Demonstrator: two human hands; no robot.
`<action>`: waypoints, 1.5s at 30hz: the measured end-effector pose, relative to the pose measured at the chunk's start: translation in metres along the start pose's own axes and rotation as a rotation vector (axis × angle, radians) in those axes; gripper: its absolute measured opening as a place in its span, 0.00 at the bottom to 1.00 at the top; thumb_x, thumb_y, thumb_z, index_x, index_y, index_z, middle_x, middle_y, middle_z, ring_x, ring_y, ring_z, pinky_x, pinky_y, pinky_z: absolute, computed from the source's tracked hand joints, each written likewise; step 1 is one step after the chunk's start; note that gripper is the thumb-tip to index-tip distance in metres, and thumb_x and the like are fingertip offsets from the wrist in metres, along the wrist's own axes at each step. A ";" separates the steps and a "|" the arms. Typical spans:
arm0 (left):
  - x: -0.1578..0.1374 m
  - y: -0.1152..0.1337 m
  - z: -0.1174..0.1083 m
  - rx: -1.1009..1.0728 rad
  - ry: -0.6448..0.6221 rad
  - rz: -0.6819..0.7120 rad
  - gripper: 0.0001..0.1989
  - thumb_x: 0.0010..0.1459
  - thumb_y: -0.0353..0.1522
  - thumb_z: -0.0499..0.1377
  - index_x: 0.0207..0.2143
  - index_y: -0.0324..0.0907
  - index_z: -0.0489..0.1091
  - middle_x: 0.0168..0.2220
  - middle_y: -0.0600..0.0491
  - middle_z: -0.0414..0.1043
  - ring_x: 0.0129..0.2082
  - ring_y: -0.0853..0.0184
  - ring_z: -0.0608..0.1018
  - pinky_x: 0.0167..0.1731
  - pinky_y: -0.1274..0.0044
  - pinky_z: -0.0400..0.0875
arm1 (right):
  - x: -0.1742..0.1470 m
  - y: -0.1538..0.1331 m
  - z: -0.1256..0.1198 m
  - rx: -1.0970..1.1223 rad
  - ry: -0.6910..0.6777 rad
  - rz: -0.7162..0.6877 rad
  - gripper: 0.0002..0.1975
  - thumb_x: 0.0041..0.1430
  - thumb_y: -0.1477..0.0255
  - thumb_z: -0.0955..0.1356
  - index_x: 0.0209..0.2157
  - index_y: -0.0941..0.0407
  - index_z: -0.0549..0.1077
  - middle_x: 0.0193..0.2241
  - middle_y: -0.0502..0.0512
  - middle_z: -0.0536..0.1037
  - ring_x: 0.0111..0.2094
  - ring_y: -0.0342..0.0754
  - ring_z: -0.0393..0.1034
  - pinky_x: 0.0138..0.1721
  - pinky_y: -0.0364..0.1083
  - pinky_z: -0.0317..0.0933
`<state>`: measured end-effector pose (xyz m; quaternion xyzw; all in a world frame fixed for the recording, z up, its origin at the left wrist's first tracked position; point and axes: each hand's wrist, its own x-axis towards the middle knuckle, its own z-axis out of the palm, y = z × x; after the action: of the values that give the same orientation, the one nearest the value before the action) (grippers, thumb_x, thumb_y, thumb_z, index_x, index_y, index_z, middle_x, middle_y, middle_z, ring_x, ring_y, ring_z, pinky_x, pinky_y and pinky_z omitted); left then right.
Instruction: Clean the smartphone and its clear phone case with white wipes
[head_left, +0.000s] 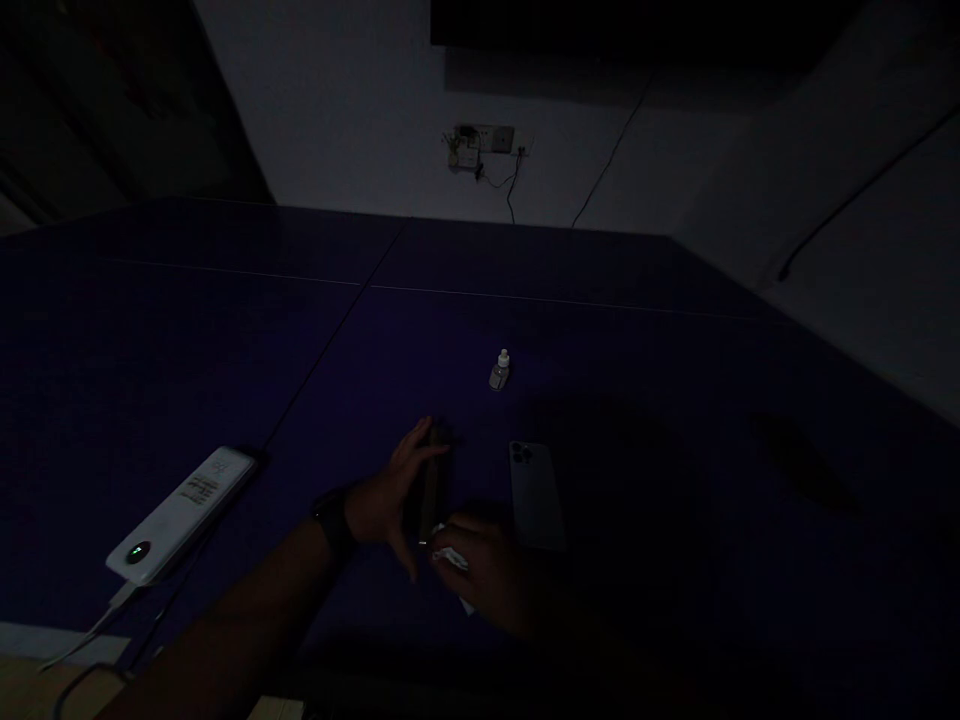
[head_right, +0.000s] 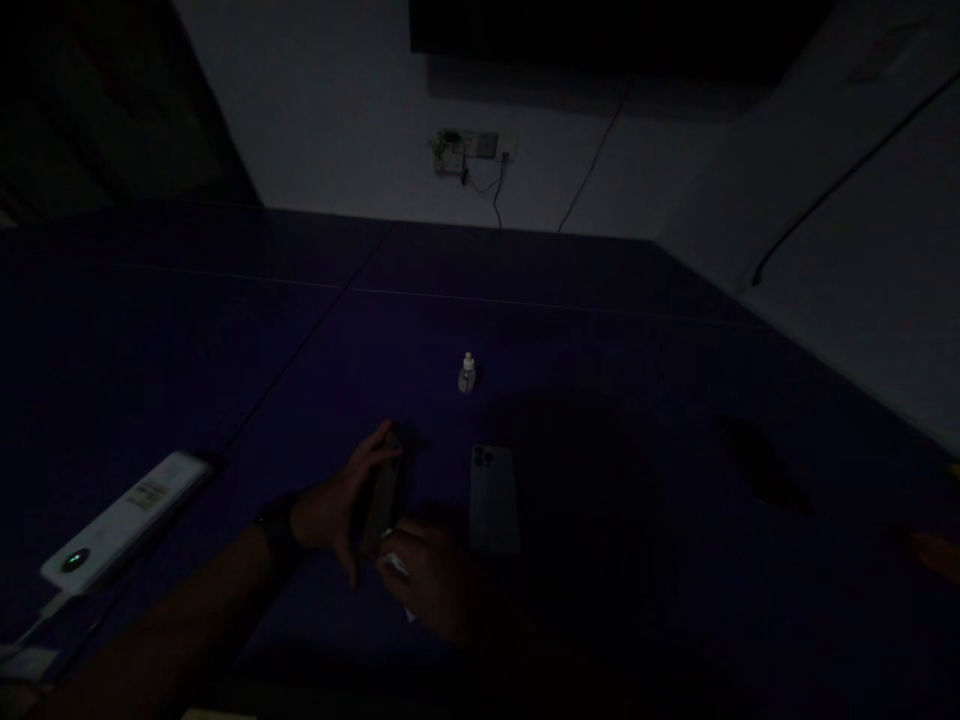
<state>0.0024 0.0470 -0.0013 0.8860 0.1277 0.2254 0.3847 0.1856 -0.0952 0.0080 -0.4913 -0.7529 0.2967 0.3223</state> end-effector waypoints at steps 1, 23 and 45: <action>0.000 -0.001 0.001 -0.002 -0.003 0.012 0.75 0.19 0.62 0.72 0.68 0.48 0.45 0.71 0.34 0.28 0.69 0.29 0.42 0.63 0.42 0.45 | 0.000 -0.001 -0.003 -0.010 -0.044 -0.013 0.08 0.60 0.79 0.70 0.39 0.54 0.78 0.38 0.53 0.80 0.38 0.46 0.75 0.38 0.42 0.66; 0.009 0.000 0.005 -0.100 -0.028 0.032 0.69 0.16 0.55 0.77 0.62 0.49 0.53 0.65 0.38 0.42 0.64 0.34 0.58 0.58 0.50 0.66 | 0.022 0.031 -0.017 -0.595 -0.183 -0.388 0.10 0.70 0.75 0.64 0.38 0.56 0.77 0.33 0.52 0.79 0.34 0.46 0.71 0.33 0.45 0.61; 0.013 0.001 0.004 -0.054 -0.038 0.086 0.71 0.15 0.55 0.77 0.63 0.50 0.51 0.63 0.39 0.46 0.64 0.35 0.56 0.59 0.48 0.62 | 0.031 0.034 -0.024 -0.632 -0.192 -0.375 0.09 0.69 0.77 0.65 0.36 0.56 0.77 0.33 0.54 0.79 0.36 0.48 0.71 0.36 0.46 0.64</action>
<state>0.0153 0.0490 0.0005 0.8840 0.0760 0.2285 0.4006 0.2130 -0.0521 0.0031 -0.3900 -0.9109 0.0306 0.1315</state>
